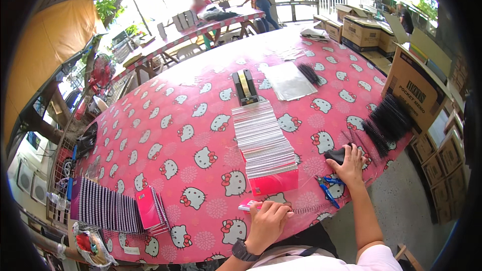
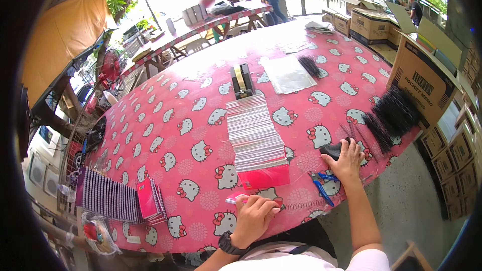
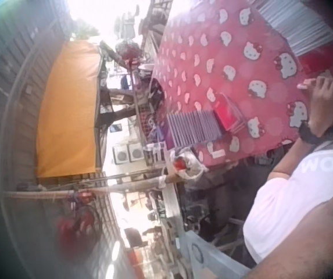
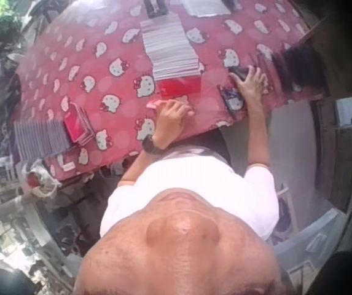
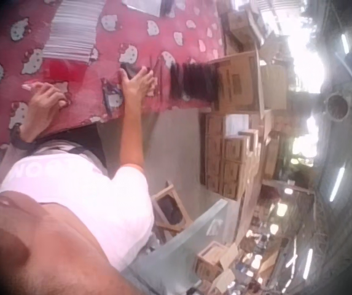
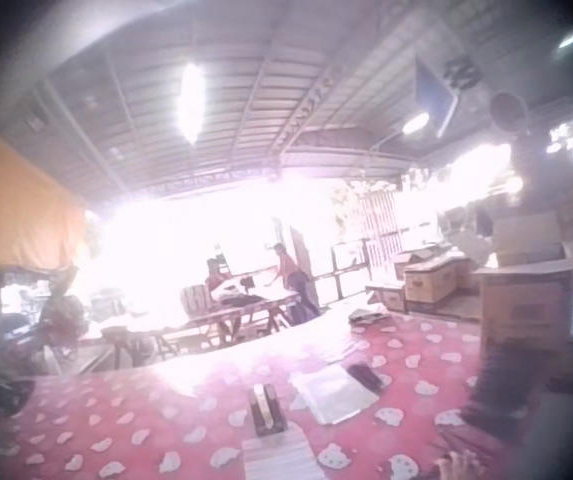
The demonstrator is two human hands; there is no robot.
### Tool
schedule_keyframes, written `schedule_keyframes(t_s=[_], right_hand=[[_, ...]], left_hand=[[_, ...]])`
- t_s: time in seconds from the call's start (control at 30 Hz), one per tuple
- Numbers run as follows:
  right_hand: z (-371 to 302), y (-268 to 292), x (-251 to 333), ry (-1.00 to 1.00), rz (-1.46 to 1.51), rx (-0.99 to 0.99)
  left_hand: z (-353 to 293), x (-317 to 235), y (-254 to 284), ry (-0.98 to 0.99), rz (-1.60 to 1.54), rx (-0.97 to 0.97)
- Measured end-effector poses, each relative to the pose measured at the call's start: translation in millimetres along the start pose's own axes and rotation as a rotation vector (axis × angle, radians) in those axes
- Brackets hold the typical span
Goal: The person assembles small spiral-bound notebooks by inserting metal spiral coils into pre-punched holes on the covers and pages. They use pliers to close the coil ends and place finished notebooks into a stack. The work occurs at a table with a pink Hello Kitty tablecloth in a semi-outdoor workspace.
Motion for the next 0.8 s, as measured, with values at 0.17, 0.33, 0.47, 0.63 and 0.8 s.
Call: schedule_keyframes(t_s=[0.17,0.33,0.47,0.63,0.8], right_hand=[[4,33,22,0.151,0.237,-0.128],[-17,60,101,0.4,1.41,0.348],[-53,31,141,0.539,1.745,0.691],[-40,21,143,0.564,1.173,0.576],[-56,17,162,0.619,1.518,0.679]], left_hand=[[4,7,-7,0.0,0.09,0.064],[9,8,21,0.026,0.039,-0.117],[5,27,15,-0.029,0.022,-0.096],[0,32,17,0.009,0.014,-0.111],[-2,31,15,-0.044,0.014,-0.111]])
Point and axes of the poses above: each hand's wrist, its own z-axis towards the middle knuckle, its own y-axis out of the back of the hand, x = y × z, the point moved 8 cm from there along z, towards the middle knuckle, and after that the axes turned 15 degrees about y, right-handed, at the moved point
